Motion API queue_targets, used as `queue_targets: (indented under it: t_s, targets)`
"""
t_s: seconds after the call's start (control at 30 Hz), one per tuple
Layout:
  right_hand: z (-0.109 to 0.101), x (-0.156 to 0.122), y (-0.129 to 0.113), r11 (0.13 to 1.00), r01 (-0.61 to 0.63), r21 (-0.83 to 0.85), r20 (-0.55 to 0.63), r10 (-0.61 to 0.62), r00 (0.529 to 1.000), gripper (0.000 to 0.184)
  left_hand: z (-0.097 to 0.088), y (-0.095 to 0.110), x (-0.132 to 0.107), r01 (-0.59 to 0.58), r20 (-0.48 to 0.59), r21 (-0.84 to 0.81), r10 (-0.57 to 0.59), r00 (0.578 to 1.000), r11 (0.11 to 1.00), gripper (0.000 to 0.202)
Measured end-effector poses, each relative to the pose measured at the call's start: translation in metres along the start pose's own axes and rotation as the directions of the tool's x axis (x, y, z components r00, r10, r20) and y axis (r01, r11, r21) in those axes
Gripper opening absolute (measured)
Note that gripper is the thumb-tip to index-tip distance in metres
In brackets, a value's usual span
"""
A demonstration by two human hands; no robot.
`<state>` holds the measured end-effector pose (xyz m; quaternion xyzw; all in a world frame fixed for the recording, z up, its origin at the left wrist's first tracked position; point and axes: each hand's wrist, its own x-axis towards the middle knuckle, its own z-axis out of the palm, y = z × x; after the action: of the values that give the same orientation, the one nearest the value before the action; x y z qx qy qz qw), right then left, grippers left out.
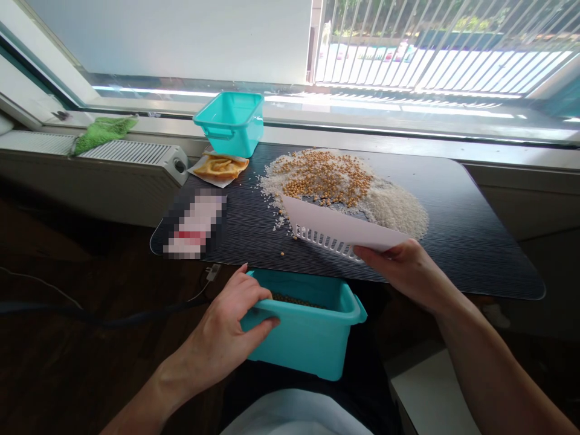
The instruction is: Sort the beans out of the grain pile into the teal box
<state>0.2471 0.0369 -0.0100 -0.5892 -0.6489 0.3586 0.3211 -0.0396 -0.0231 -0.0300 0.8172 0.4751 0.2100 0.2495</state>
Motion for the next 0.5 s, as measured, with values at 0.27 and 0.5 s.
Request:
queue_targets:
  t_s: [0.27, 0.5]
  targets:
    - [0.001, -0.001, -0.001, 0.999, 0.051, -0.003, 0.042, -0.051, 0.998, 0.027, -0.002, -0.001, -0.001, 0.004, -0.052, 0.026, -0.003, 0.999, 1.0, 0.009]
    - [0.037, 0.013, 0.006, 0.995, 0.077, 0.064, 0.116, -0.084, 0.99, 0.026, -0.009, -0.014, -0.01, 0.043, -0.081, 0.075, -0.037, 0.996, 0.996, 0.01]
